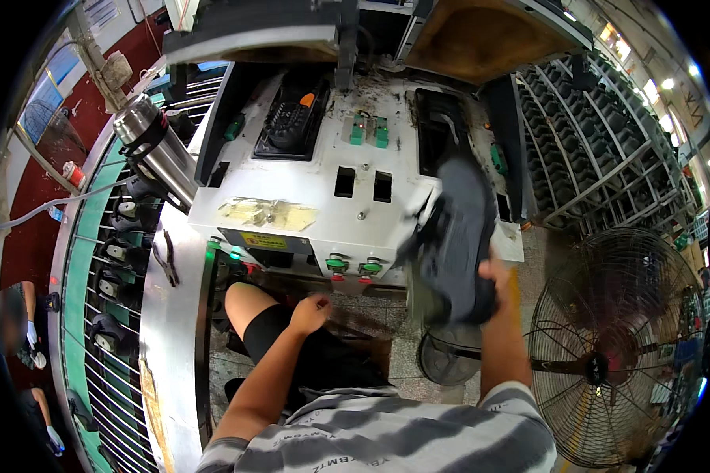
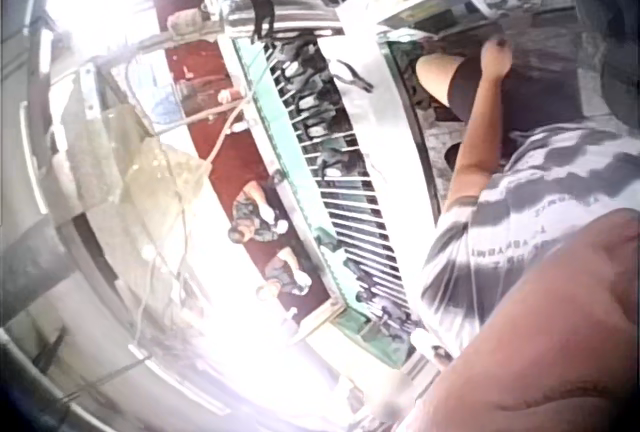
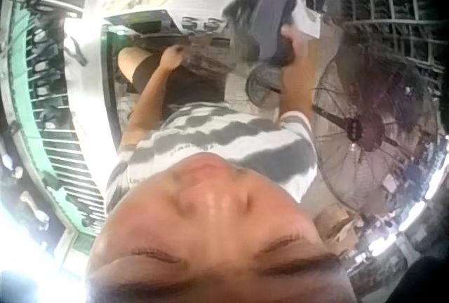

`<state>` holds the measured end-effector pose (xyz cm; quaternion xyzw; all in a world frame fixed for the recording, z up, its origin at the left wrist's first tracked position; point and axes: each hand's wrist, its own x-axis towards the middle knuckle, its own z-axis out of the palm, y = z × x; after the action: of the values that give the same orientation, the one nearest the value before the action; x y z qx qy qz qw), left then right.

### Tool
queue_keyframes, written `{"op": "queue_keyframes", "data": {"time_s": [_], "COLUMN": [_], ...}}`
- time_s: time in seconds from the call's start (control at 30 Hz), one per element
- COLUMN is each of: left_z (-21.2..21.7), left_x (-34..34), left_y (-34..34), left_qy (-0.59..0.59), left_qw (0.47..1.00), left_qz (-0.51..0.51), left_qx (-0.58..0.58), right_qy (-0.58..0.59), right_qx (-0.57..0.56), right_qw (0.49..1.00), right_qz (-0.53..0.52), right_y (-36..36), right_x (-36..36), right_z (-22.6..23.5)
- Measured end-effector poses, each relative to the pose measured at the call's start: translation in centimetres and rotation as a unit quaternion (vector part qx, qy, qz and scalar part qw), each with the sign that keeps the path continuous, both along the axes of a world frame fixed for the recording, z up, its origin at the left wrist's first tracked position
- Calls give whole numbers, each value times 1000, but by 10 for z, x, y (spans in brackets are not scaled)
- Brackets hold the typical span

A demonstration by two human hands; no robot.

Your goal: The person picks up shoes from a rack, places them into a press machine, operates the machine by pressing buttons, and then moves the processed shoes onto a conveyor belt.

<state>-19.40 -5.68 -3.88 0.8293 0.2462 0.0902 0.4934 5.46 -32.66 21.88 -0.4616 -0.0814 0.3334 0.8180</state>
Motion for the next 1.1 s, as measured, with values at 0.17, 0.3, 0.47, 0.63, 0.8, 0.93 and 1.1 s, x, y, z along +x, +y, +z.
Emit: {"op": "queue_keyframes", "data": {"time_s": [0.17,0.3,0.47,0.63,0.8,0.93,1.1], "left_z": [12,23,20,35,39,43,56], "left_x": [-5,-7,-9,-18,-7,-1,25], "left_y": [11,13,18,19,14,3,-26], "left_qy": [31,42,26,51,71,62,34], "left_qw": [991,986,993,993,995,998,995], "left_qz": [68,97,98,94,69,15,-61], "left_qx": [-109,-131,-61,-41,-8,-8,-67], "right_qy": [-329,-406,-417,-376,-441,-663,-397], "right_qx": [-310,-475,-628,-713,-699,-422,-255], "right_qw": [884,773,652,592,560,577,752], "right_qz": [-121,-113,-87,-8,-57,-222,-461], "right_y": [66,118,182,214,190,110,-42], "right_x": [149,269,306,260,233,173,53], "right_z": [78,84,64,46,41,-8,-122]}}
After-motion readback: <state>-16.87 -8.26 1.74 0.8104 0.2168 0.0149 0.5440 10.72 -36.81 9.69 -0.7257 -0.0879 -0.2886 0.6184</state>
